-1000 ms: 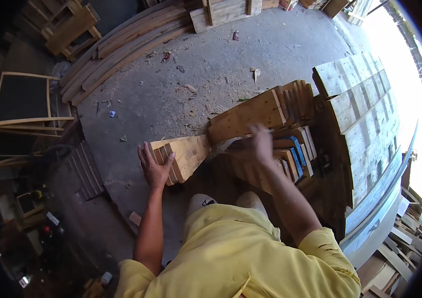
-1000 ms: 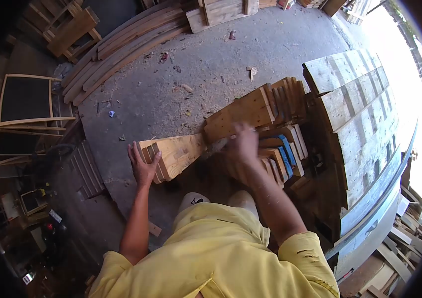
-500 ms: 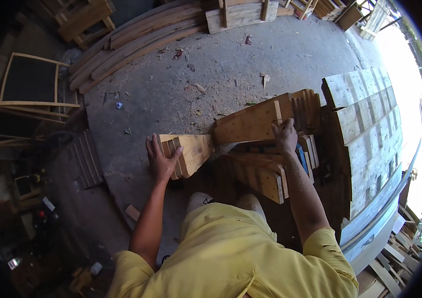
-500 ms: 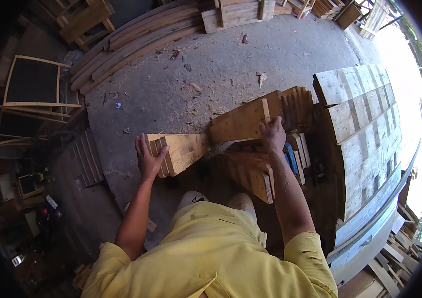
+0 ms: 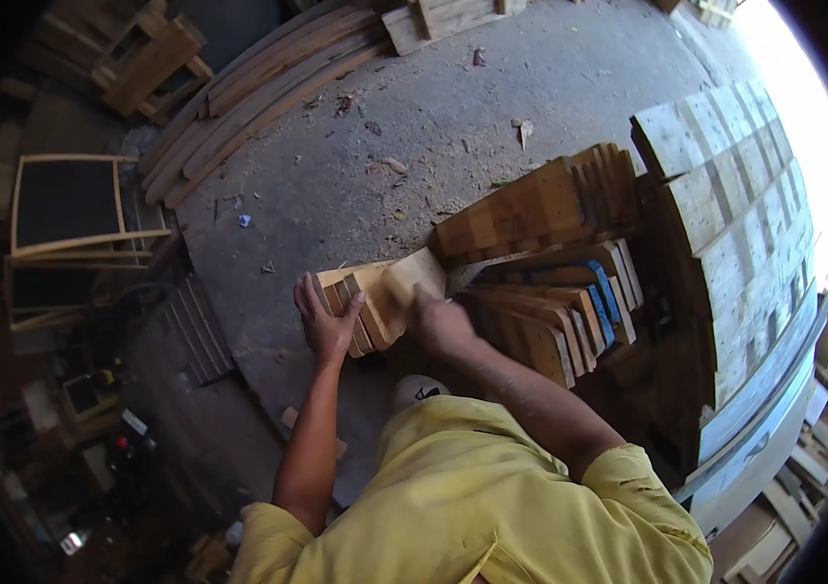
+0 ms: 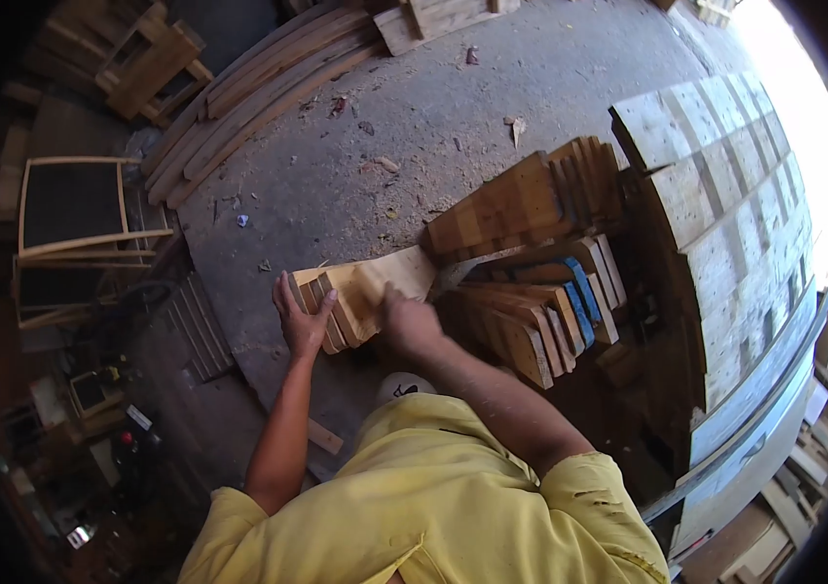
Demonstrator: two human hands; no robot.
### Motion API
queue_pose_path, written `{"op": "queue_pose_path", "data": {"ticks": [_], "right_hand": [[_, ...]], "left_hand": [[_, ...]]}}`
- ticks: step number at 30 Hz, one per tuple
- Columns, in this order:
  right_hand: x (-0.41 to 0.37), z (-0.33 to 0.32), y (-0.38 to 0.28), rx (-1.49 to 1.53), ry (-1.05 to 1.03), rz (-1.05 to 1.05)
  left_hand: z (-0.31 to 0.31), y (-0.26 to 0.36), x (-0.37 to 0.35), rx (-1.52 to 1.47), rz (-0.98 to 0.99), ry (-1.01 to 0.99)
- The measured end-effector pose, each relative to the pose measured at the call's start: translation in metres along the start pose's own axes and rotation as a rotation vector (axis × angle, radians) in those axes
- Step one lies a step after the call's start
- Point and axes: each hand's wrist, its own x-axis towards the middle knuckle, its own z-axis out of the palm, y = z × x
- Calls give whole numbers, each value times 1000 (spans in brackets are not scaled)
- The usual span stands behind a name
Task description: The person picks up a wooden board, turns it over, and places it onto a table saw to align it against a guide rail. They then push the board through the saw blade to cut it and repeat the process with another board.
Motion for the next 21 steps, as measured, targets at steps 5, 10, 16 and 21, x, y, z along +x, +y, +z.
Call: {"op": "queue_pose_path", "data": {"ticks": [5, 10, 16, 21], "right_hand": [[0, 53, -18, 57, 22, -24], [12, 47, -22, 157, -145, -62], [14, 48, -14, 312, -262, -110], [25, -14, 50, 206, 258, -1]], "left_hand": [[-2, -9, 1, -18, -42, -37], [-11, -21, 7, -21, -66, -114], [-18, -20, 11, 121, -139, -184], [-17, -16, 13, 90, -156, -151]]}}
